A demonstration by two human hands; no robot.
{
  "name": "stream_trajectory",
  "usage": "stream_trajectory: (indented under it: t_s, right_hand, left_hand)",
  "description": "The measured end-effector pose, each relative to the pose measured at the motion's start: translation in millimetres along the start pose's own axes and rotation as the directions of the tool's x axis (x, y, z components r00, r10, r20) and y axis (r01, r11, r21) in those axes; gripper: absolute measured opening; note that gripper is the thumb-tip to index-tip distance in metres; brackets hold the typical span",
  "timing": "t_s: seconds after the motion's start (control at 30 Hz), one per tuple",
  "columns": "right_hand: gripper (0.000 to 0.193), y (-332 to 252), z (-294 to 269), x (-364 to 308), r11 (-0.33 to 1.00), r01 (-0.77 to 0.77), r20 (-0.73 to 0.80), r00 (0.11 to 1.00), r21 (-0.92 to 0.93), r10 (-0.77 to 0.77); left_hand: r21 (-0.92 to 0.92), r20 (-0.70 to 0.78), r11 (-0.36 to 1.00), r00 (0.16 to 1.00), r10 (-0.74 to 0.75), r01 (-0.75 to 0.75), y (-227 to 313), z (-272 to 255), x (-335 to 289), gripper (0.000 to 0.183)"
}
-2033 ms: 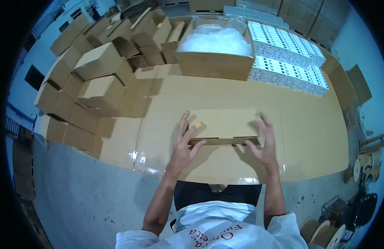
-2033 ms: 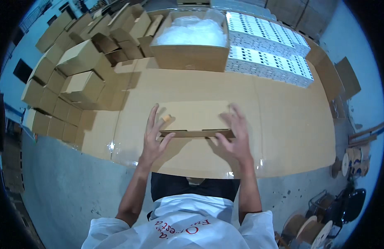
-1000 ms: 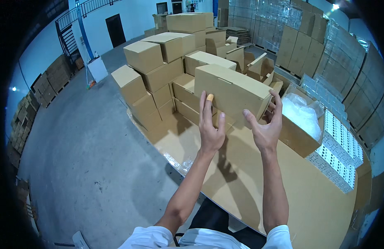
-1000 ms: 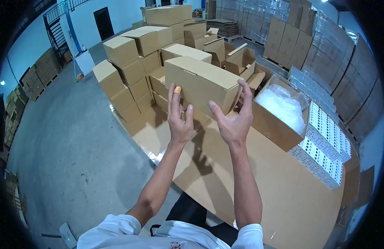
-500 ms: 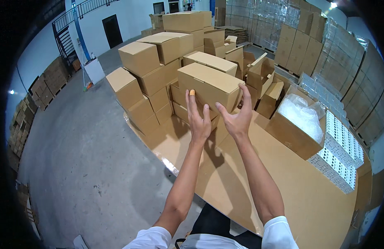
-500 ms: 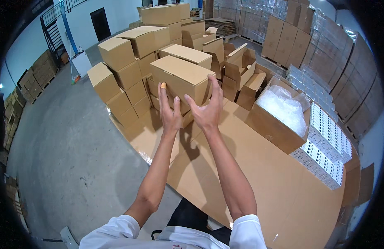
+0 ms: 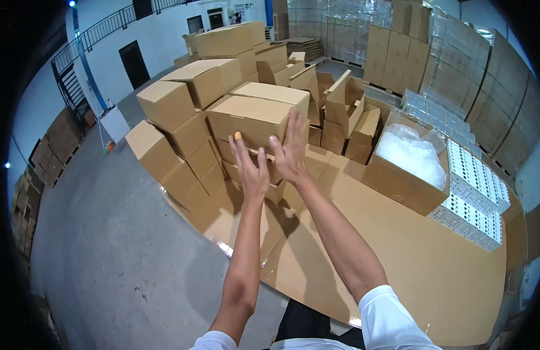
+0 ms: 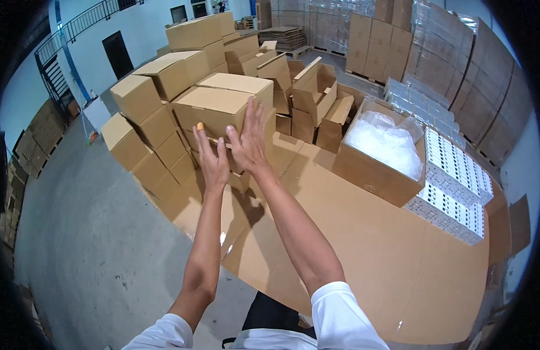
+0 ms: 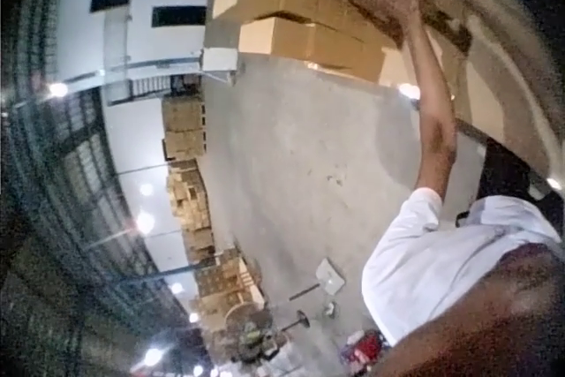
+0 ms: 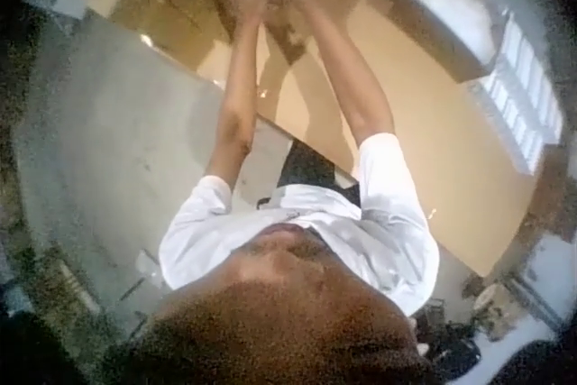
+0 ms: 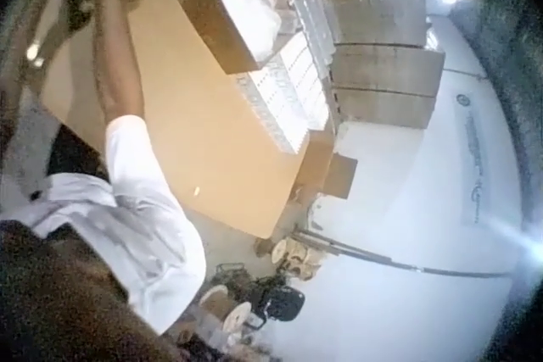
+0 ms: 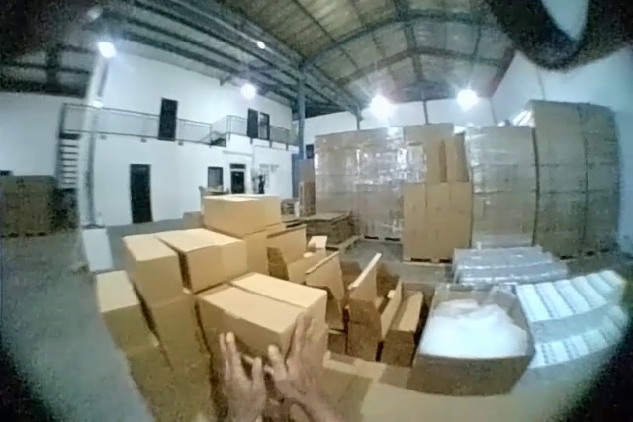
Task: Packing small product boxes into larger cardboard shipping boxes on a warehouse table.
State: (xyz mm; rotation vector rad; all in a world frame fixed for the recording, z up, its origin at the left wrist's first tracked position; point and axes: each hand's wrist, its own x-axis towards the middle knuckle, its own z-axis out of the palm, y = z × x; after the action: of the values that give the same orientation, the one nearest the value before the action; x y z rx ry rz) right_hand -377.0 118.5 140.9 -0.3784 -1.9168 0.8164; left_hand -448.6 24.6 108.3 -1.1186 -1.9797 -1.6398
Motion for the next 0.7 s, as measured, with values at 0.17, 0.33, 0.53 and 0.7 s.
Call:
stream_trajectory:
  t_s: [0.17,0.33,0.53,0.7]
  right_hand:
    - [0.083,24.8,-17.6,20.4,0.994,0.091,-0.258,0.963,0.054,-0.074]
    - [0.085,89.9,-43.8,68.9,0.972,-0.137,-0.159,0.973,0.19,0.169]
    - [0.076,104.6,-36.8,56.3,0.853,-0.34,0.184,0.94,0.397,0.289]
    - [0.071,96.7,-26.2,58.1,0.864,-0.229,0.07,0.973,0.449,0.221]
  left_hand:
    - [0.035,-0.047,0.996,0.995,0.083,-0.082,5.1,-0.2,0.9,0.1]
    - [0.02,-0.063,0.997,0.995,0.081,-0.08,25.3,22.4,7.2,0.108]
    - [0.027,-0.102,0.998,0.993,0.053,-0.051,14.6,28.9,9.5,0.107]
    - [0.006,-0.095,0.994,0.99,0.108,-0.108,13.0,26.0,11.1,0.1]
